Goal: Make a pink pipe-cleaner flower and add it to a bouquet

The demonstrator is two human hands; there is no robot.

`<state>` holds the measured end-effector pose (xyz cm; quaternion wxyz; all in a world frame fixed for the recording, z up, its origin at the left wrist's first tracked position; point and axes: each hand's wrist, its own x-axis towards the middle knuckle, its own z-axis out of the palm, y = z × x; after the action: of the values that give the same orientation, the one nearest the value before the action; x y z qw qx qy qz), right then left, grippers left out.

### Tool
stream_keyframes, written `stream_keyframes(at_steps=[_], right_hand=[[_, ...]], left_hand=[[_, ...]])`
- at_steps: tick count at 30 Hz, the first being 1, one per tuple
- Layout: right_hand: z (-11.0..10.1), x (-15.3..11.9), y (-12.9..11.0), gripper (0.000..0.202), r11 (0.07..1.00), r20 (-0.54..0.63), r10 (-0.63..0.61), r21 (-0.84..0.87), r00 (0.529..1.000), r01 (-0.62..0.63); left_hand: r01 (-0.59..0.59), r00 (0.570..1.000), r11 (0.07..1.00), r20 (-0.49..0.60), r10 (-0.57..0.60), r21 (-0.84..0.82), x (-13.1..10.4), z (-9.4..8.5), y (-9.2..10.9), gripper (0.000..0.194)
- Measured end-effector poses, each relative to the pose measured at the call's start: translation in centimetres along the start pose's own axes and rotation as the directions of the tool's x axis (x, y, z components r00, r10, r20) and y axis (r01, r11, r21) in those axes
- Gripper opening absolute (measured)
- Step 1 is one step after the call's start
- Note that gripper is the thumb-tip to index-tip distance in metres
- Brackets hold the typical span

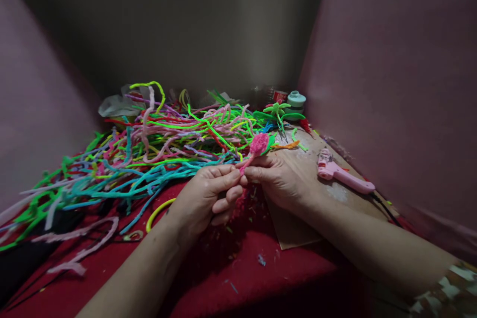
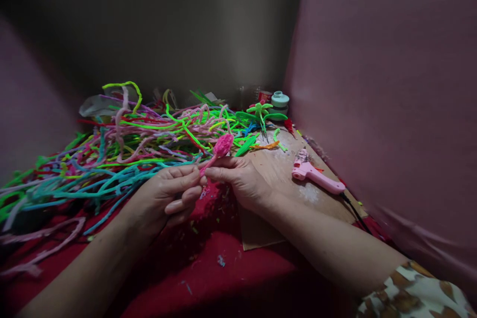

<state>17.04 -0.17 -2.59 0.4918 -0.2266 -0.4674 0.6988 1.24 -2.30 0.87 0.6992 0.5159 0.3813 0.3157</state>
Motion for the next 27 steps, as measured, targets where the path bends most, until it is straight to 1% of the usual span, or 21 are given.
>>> stream_keyframes(at_steps=[1,2,3,4,5,6,7,8,9,10,11,12,14,15,17,19,20,21,23,25,27], right_hand=[[0.0,0.0,0.0,0.007,1.0,-0.019,-0.009,-0.005,1.0,0.009],[0.0,0.0,0.0,0.006,1.0,-0.04,-0.025,-0.014,0.999,0.024],[0.0,0.0,0.0,0.005,0.999,-0.057,-0.037,-0.022,0.998,0.036],[0.1,0.0,0.0,0.005,0.999,-0.067,-0.041,-0.025,0.997,0.039],[0.2,0.0,-0.1,0.005,0.999,-0.07,-0.036,-0.02,0.997,0.035],[0.4,-0.1,-0.2,0.006,0.999,-0.067,-0.028,-0.017,0.997,0.027],[0.5,-0.1,-0.3,0.007,0.999,-0.064,-0.025,-0.024,0.998,0.023],[0.7,-0.2,-0.4,0.007,0.999,-0.062,-0.031,-0.044,0.998,0.028],[0.8,-0.3,-0.5,0.007,0.996,-0.066,-0.045,-0.073,0.997,0.041],[0.9,-0.3,-0.6,0.007,0.993,-0.071,-0.063,-0.104,0.995,0.056],[0.9,-0.4,-0.7,0.007,0.989,-0.073,-0.075,-0.13,0.995,0.065],[1.0,-0.4,-0.7,0.008,0.987,-0.073,-0.077,-0.148,0.994,0.065],[0.9,-0.5,-0.8,0.009,0.985,-0.06,-0.067,-0.162,0.996,0.057],[0.9,-0.5,-0.8,0.01,0.985,-0.052,-0.066,-0.164,0.996,0.056],[0.7,-0.4,-0.8,0.01,0.987,-0.035,-0.066,-0.149,0.997,0.06],[0.6,-0.4,-0.7,0.01,0.99,-0.027,-0.067,-0.125,0.997,0.064],[0.6,-0.4,-0.7,0.01,0.991,-0.025,-0.067,-0.116,0.997,0.063],[0.6,-0.4,-0.7,0.01,0.992,-0.026,-0.067,-0.11,0.997,0.064],[0.5,-0.4,-0.7,0.011,0.992,-0.026,-0.065,-0.109,0.998,0.062],[0.4,-0.4,-0.6,0.013,0.991,-0.016,-0.067,-0.116,0.998,0.064],[0.3,-0.4,-0.6,0.015,0.99,0.008,-0.067,-0.121,0.998,0.068]], left_hand=[[-0.045,0.997,0.99,-0.056,0.053,0.13,0.0,0.1,-0.1,0.023],[-0.101,0.983,0.949,-0.115,0.141,0.3,0.1,0.2,-0.3,0.025],[-0.152,0.954,0.858,-0.156,0.257,0.49,0.1,0.3,-0.5,0.026],[-0.183,0.907,0.718,-0.167,0.387,0.671,0.2,0.3,-0.9,0.025],[-0.19,0.852,0.545,-0.139,0.506,0.817,0.3,0.3,-1.3,0.022],[-0.176,0.798,0.378,-0.092,0.595,0.909,0.5,0.2,-1.7,0.019],[-0.158,0.758,0.24,-0.038,0.651,0.958,0.6,0.0,-2.1,0.018],[-0.147,0.731,0.139,0.012,0.682,0.979,0.7,-0.1,-2.5,0.017],[-0.148,0.71,0.079,0.05,0.703,0.986,0.8,-0.3,-2.7,0.017],[-0.16,0.696,0.058,0.071,0.715,0.985,0.8,-0.4,-2.7,0.018],[-0.179,0.688,0.073,0.072,0.722,0.981,0.8,-0.4,-2.7,0.018],[-0.197,0.686,0.119,0.05,0.726,0.973,0.7,-0.4,-2.5,0.018],[-0.224,0.709,0.28,-0.041,0.704,0.934,0.6,-0.2,-2.0,0.017],[-0.229,0.735,0.381,-0.097,0.671,0.896,0.5,-0.1,-1.7,0.018],[-0.221,0.806,0.597,-0.2,0.557,0.771,0.3,0.3,-1.0,0.024],[-0.182,0.881,0.791,-0.262,0.395,0.584,0.1,0.7,-0.5,0.028],[-0.154,0.911,0.866,-0.271,0.311,0.476,0.0,0.8,-0.3,0.029],[-0.128,0.935,0.922,-0.266,0.236,0.366,0.0,0.9,-0.1,0.029],[-0.075,0.971,0.985,-0.212,0.107,0.153,-0.1,0.9,0.0,0.026],[-0.013,0.995,0.999,-0.097,0.009,-0.033,-0.1,0.5,0.0,0.022],[0.063,0.997,0.983,0.055,-0.054,-0.175,0.0,-0.1,-0.2,0.019]])
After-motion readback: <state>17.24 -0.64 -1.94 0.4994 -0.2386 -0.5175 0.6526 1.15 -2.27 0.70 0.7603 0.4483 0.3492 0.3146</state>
